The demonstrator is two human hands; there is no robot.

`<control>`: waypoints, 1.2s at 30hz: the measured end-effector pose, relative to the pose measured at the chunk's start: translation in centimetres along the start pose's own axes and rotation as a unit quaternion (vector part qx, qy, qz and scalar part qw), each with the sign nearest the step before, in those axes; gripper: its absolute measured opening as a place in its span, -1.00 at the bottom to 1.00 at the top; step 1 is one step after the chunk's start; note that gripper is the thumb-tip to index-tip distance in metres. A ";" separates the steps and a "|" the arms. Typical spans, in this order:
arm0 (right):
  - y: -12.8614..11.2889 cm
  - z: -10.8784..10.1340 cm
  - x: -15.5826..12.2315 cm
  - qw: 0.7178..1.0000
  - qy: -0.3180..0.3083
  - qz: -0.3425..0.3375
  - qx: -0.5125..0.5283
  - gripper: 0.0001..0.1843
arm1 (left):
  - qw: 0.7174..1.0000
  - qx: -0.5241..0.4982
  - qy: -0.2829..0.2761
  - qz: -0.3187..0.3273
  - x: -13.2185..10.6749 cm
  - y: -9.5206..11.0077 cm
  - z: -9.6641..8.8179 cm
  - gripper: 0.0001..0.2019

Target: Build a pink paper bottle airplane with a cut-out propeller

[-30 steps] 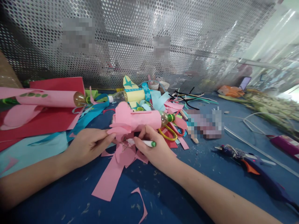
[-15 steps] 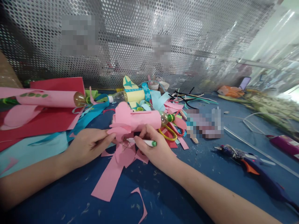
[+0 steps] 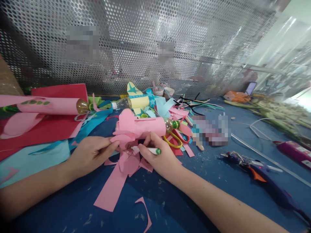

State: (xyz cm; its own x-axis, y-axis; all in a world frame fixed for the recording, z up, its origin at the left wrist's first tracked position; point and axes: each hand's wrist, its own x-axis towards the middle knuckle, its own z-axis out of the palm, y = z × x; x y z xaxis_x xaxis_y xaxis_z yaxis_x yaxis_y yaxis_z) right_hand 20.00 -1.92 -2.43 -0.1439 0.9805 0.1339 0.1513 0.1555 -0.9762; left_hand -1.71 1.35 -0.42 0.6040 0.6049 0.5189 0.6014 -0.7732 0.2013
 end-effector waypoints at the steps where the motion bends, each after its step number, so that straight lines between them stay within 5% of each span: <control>1: 0.0 0.0 0.0 1.000 0.001 0.001 0.000 -0.77 | 1.000 -0.001 0.000 -0.001 0.0 0.0 0.0 -0.52; 36: -0.1 -0.1 -0.2 1.000 -0.013 -0.025 0.001 -0.75 | 1.000 -0.013 0.009 -0.009 -0.4 -0.5 0.5 -0.53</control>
State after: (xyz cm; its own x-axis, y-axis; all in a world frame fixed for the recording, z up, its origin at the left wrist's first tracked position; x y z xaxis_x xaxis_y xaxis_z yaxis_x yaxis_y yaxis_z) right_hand 20.10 -2.09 -2.38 -0.1767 0.9679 0.1789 0.1409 0.2048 -0.9686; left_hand -1.97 1.65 -1.18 0.5833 0.6160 0.5294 0.5981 -0.7667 0.2332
